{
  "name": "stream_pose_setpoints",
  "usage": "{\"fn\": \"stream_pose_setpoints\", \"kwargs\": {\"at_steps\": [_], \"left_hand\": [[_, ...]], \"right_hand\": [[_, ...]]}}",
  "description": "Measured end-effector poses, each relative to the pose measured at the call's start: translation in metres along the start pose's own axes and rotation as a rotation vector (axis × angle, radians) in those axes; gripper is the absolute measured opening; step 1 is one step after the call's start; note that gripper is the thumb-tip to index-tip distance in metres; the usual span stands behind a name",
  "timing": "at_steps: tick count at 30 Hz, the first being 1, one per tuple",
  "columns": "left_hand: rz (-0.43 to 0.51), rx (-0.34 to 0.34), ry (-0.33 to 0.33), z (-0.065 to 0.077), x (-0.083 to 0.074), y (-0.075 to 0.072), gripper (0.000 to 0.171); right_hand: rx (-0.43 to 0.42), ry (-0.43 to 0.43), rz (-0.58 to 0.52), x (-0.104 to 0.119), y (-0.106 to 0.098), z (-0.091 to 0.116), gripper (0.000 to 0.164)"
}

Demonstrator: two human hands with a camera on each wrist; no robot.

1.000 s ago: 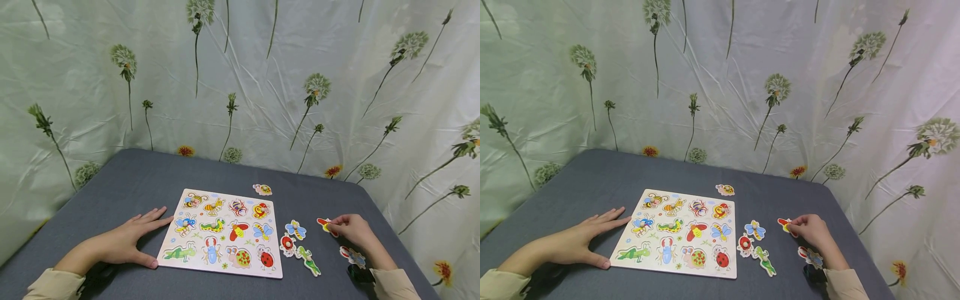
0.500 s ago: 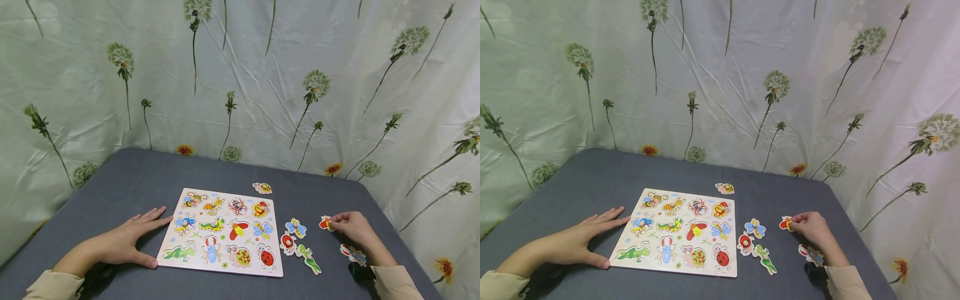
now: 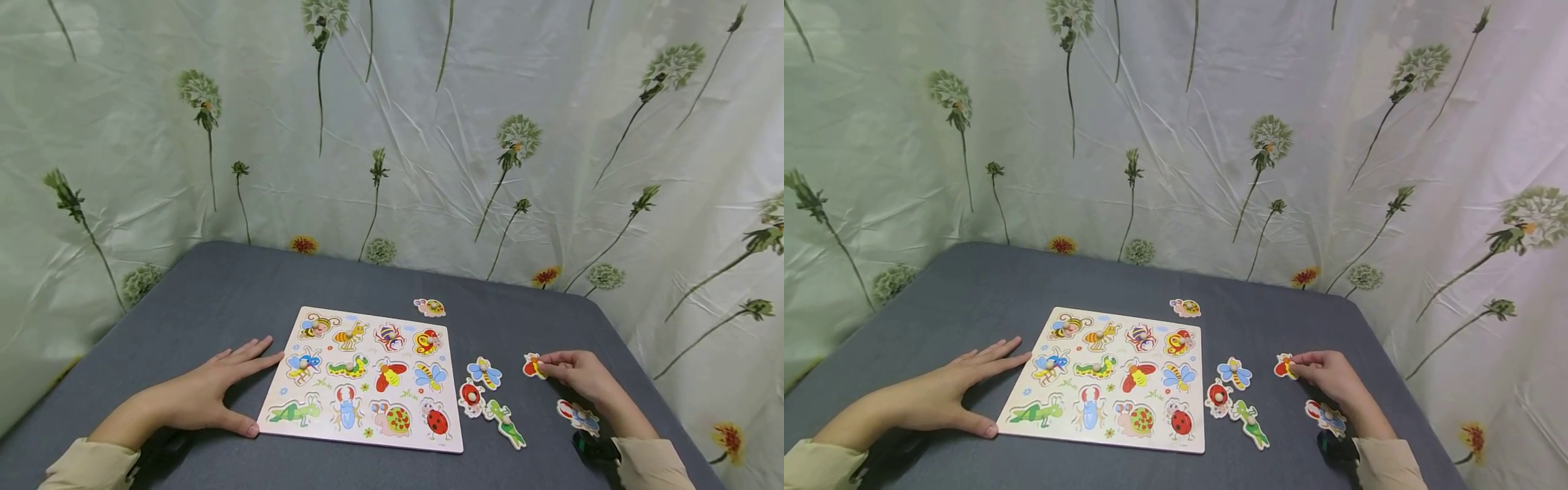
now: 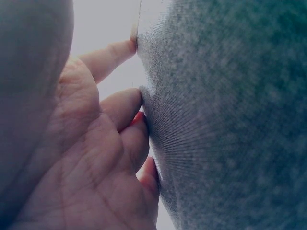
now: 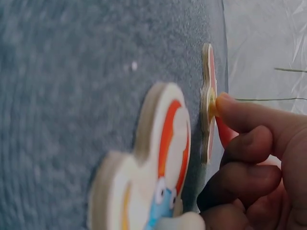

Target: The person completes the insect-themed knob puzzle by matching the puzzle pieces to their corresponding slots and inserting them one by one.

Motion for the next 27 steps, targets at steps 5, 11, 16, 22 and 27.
{"fn": "stream_pose_setpoints", "kwargs": {"at_steps": [5,11,16,22,27], "left_hand": [[0.005,-0.001,0.004,0.0,0.0,0.0,0.111],[0.006,0.001,0.0,0.0,-0.001,0.0,0.111],[0.006,-0.002,-0.002,0.0,-0.001,0.0,0.112],[0.0,-0.007,-0.001,0.0,-0.002,-0.001,0.112],[0.0,-0.004,-0.004,0.0,-0.002,0.0,0.112]], "right_hand": [[-0.001,-0.018,-0.016,0.0,0.002,-0.002,0.041],[0.003,-0.021,-0.034,0.001,0.003,-0.003,0.043],[0.011,-0.042,-0.06,0.008,0.005,-0.003,0.044],[0.055,-0.129,-0.092,0.028,0.013,-0.005,0.043],[0.07,-0.181,-0.1,0.044,0.02,-0.008,0.041]]}}
Point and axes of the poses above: each hand's wrist, its own z-axis away from the middle knuckle, its own y-axis out of the palm, x = y × z, the point moved 10 cm from there along -z, towards the middle knuckle, and after that the axes turned 15 degrees about -y, right-handed, at the moved point
